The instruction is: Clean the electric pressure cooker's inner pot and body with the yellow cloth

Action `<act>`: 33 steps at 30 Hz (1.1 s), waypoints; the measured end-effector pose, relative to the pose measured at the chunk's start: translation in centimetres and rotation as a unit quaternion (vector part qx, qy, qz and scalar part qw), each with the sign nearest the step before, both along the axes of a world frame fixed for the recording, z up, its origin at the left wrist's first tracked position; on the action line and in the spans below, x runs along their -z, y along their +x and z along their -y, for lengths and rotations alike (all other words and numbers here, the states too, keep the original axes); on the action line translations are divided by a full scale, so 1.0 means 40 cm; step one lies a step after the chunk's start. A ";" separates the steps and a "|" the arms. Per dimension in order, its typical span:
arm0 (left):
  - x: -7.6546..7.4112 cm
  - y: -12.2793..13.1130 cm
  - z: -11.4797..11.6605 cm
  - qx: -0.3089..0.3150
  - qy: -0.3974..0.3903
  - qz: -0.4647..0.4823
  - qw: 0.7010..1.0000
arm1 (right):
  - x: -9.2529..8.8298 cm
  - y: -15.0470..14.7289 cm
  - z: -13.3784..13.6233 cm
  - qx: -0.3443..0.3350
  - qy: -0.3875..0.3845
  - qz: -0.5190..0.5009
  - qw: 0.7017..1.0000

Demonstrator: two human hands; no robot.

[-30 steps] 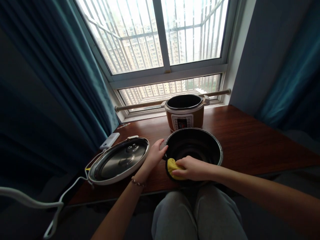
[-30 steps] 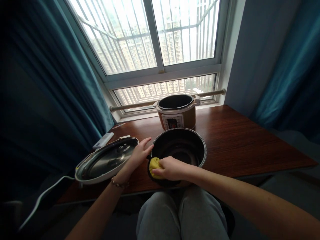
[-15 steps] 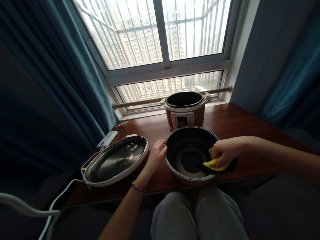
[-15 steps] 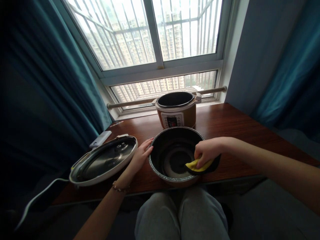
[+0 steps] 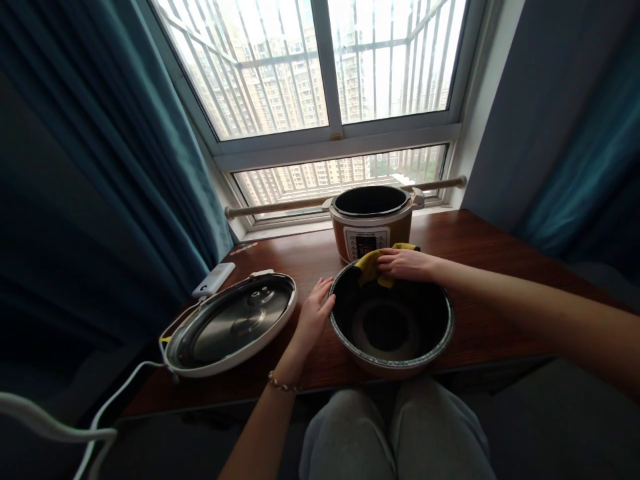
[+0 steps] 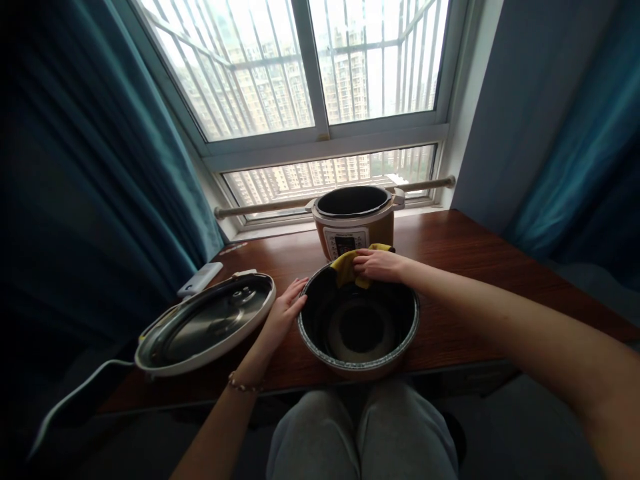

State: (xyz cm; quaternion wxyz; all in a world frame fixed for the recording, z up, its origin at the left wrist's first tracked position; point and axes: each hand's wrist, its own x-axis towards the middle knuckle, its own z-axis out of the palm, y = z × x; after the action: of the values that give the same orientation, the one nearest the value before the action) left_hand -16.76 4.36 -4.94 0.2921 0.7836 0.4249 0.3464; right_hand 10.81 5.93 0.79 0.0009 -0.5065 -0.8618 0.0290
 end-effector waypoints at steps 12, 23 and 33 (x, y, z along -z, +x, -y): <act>0.044 0.031 0.013 -0.065 0.007 0.130 0.989 | 0.027 0.083 0.039 -0.099 0.080 0.015 0.992; 0.044 0.037 0.025 -0.118 0.022 0.085 0.989 | -0.013 0.019 0.315 0.121 -0.021 -0.038 0.992; 0.047 0.036 0.019 -0.114 0.042 0.064 0.990 | 0.006 -0.252 0.354 0.132 -0.063 -0.126 0.981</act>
State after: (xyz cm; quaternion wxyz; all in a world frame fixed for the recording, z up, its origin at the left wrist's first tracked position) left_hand -15.33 3.59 -6.83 0.2439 0.7177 0.4771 0.4447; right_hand 0.73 -8.24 0.56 0.0816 -0.6074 -0.7765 0.1461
